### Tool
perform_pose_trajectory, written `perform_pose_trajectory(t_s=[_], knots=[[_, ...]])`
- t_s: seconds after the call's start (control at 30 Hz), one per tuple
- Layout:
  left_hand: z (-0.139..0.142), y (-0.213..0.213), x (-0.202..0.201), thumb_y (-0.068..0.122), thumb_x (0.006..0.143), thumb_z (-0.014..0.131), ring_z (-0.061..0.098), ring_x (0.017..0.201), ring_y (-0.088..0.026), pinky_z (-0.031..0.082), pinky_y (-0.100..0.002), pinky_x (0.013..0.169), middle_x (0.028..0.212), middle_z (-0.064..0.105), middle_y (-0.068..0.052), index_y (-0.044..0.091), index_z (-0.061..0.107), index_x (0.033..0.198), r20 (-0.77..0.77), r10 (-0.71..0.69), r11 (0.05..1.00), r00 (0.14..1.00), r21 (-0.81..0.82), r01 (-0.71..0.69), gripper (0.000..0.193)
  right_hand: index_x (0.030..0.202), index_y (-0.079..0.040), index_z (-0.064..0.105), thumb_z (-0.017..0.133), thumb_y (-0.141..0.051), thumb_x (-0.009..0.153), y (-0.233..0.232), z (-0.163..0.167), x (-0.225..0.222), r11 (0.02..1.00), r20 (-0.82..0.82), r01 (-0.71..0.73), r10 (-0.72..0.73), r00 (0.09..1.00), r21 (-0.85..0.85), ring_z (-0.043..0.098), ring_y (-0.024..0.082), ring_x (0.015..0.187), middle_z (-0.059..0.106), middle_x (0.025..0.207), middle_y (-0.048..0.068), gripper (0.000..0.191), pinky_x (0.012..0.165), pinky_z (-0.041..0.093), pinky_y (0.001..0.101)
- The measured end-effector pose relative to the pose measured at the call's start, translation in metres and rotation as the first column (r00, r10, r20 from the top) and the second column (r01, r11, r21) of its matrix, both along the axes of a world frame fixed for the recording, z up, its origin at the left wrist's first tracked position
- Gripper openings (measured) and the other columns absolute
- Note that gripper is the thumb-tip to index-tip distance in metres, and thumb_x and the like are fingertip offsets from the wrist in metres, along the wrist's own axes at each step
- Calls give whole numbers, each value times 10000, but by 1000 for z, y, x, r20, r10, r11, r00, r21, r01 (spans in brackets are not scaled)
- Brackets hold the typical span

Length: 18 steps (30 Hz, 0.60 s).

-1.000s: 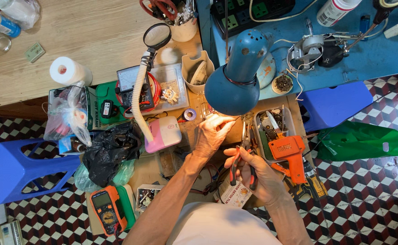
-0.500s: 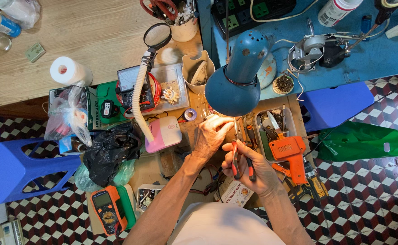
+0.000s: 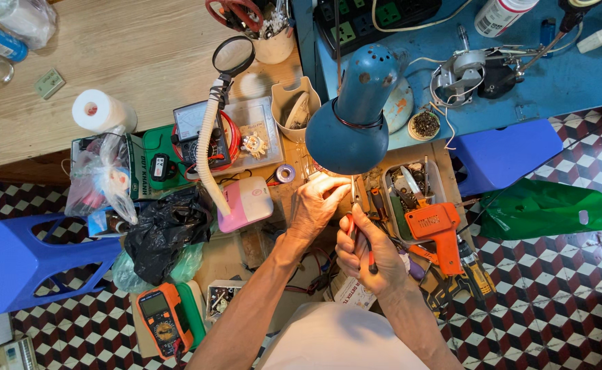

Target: The person uses pliers to strip and trim wires on a cylindrical copper-wound coil, then uses a hot glue gun to apply adhesive to the coil's end. The person repeatedly adjusts and trims the wires while holding the coil under a desk lamp.

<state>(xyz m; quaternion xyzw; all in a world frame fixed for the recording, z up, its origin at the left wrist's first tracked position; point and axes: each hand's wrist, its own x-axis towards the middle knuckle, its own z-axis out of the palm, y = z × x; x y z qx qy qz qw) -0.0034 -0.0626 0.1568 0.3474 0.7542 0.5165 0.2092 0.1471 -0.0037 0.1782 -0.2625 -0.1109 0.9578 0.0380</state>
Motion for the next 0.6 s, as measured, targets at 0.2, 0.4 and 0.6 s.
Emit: perform_pose_trajectory(t_s=[0.2,0.4,0.6], knots=[[-1,0,-2,161,897,746,725,891,-217,573,-323,771,977,758,-66,104,781,1020,-115,-37,996,993,76,46,140,926,-119,607,496,-457,1047,-5,14,-5,997,194,-11,-3,981,71,571,150,494,598,658,31,376,447,448,251],[-4,-2,0,153,887,756,705,851,-210,566,-325,741,905,757,-60,86,779,993,-121,-38,992,992,113,52,127,957,-85,611,488,-402,1019,-1,22,-6,1000,174,-21,17,985,20,639,164,682,639,795,52,346,641,529,317],[-5,-1,0,135,887,756,683,797,-201,558,-322,707,855,750,-66,76,787,992,-99,-35,995,994,93,44,125,928,-100,606,516,-434,1045,-6,12,-3,998,93,14,-19,995,53,541,140,508,562,664,24,365,426,407,273]])
